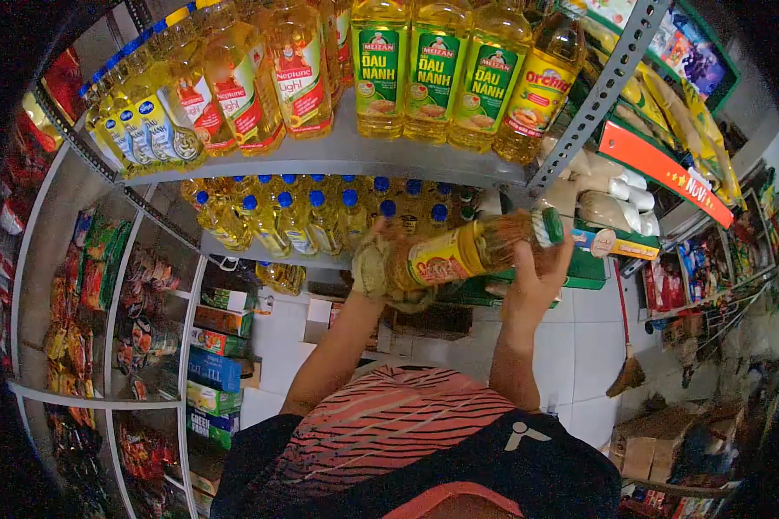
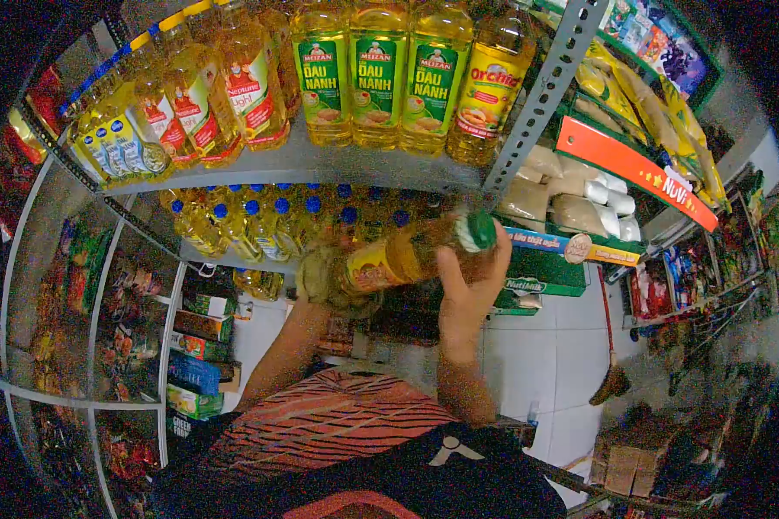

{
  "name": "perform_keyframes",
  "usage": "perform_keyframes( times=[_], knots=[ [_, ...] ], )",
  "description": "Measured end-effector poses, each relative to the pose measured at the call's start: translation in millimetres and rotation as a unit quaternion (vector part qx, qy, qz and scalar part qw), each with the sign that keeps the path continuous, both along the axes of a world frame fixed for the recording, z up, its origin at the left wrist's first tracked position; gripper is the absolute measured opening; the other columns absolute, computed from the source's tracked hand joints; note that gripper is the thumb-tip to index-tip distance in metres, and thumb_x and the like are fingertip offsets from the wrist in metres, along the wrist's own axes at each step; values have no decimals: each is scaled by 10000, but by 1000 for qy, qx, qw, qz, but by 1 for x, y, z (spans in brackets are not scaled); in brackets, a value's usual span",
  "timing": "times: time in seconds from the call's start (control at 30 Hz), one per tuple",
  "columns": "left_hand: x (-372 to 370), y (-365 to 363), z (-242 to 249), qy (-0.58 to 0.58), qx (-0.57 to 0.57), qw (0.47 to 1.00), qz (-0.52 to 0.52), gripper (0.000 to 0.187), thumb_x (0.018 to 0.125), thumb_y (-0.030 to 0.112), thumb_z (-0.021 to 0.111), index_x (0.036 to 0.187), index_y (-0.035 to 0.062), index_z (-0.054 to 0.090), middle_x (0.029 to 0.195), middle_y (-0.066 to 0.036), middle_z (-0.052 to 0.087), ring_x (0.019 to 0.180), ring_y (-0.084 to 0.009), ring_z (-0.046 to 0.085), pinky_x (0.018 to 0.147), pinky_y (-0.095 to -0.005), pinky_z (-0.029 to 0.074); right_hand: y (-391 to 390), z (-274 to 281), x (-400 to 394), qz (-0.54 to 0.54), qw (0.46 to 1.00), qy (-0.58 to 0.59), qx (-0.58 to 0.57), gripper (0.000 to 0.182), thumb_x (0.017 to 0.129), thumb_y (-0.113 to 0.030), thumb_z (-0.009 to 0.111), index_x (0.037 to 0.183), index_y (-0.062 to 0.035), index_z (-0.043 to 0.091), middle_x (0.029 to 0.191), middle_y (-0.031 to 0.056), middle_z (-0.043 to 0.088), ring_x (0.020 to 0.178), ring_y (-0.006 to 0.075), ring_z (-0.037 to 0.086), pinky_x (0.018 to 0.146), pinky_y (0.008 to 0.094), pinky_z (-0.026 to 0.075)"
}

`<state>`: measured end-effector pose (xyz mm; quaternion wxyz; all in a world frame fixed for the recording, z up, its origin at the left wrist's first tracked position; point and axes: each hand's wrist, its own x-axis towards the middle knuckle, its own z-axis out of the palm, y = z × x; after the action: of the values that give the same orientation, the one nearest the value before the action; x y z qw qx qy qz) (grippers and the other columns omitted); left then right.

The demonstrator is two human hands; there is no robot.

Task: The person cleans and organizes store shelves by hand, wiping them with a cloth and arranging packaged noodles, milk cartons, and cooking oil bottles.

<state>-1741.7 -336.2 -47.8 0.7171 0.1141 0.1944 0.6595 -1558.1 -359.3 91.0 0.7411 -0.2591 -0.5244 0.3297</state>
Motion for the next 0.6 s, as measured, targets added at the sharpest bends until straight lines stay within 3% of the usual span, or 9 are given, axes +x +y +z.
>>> perform_keyframes(
  times=[0.03, 0.1, 0.17, 0.23, 0.37, 0.47, 0.53, 0.57, 0.6],
  knots=[
    [2, -5, 13, 9, 26, 998, 49, 295, 863, 277, 419, 699, 59, 530, 804, -183, 586, 768, -296, 576, 741, -436, 450, -4, 4, -4, 38, 995, 49, -81, 462, 696, -65, 603, 1109, -39, 396, 1024, 102, 510, 918, 193, 514, 804, 284, 399],
    [4, -6, 10, -28, 79, 994, 67, 303, 859, 284, 424, 661, 74, 515, 725, -151, 565, 719, -279, 566, 744, -432, 441, -4, 1, -6, 41, 991, 82, -100, 449, 712, -49, 593, 1109, -47, 383, 940, 92, 520, 891, 190, 520, 771, 273, 411],
    [6, 0, -3, -61, 134, 986, 83, 315, 854, 291, 429, 622, 89, 501, 646, -119, 544, 670, -261, 555, 748, -428, 433, -3, -1, -3, 148, 953, 230, -128, 441, 696, -89, 617, 1070, -57, 385, 870, 80, 511, 845, 207, 520, 777, 302, 412],
    [11, 12, -26, -92, -31, 992, 86, 299, 847, 306, 426, 618, 125, 488, 550, -45, 450, 564, -214, 495, 721, -401, 428, -2, -6, -2, 193, 951, 231, -70, 423, 684, -119, 628, 1029, -62, 390, 848, 82, 507, 819, 222, 517, 770, 333, 413],
    [27, 20, -25, -249, -159, 955, 36, 290, 833, 313, 441, 608, 132, 469, 529, -22, 406, 520, -192, 444, 660, -372, 421, 1, -9, 1, 310, 926, 209, 46, 394, 657, -194, 644, 932, -73, 389, 771, 84, 489, 769, 256, 504, 759, 417, 406],
    [22, 24, 3, -179, -60, 982, -7, 315, 829, 329, 446, 588, 126, 445, 515, -19, 395, 512, -186, 432, 614, -336, 401, 3, -2, 5, 334, 918, 202, 74, 374, 657, -184, 636, 914, -76, 387, 740, 88, 484, 746, 260, 497, 753, 427, 405],
    [12, 41, -2, -113, 217, 956, -163, 360, 841, 398, 403, 630, 111, 455, 605, -25, 473, 582, -179, 453, 565, -337, 382, 10, -4, 13, 340, 919, 192, 52, 365, 653, -183, 645, 906, -71, 408, 754, 87, 491, 762, 259, 498, 772, 413, 399],
    [6, 46, 2, -114, 216, 955, -166, 360, 841, 398, 403, 630, 111, 455, 605, -25, 473, 582, -179, 453, 565, -337, 382, 11, -7, 16, 347, 919, 184, 30, 356, 648, -182, 654, 897, -65, 429, 768, 86, 497, 778, 259, 499, 791, 398, 393],
    [2, 41, 28, 9, 175, 975, -138, 384, 838, 398, 406, 601, 102, 466, 606, -22, 485, 589, -165, 459, 591, -320, 392, 12, -15, 15, 345, 920, 184, 28, 356, 648, -182, 654, 897, -65, 429, 768, 86, 497, 778, 259, 499, 791, 398, 393]
  ],
)
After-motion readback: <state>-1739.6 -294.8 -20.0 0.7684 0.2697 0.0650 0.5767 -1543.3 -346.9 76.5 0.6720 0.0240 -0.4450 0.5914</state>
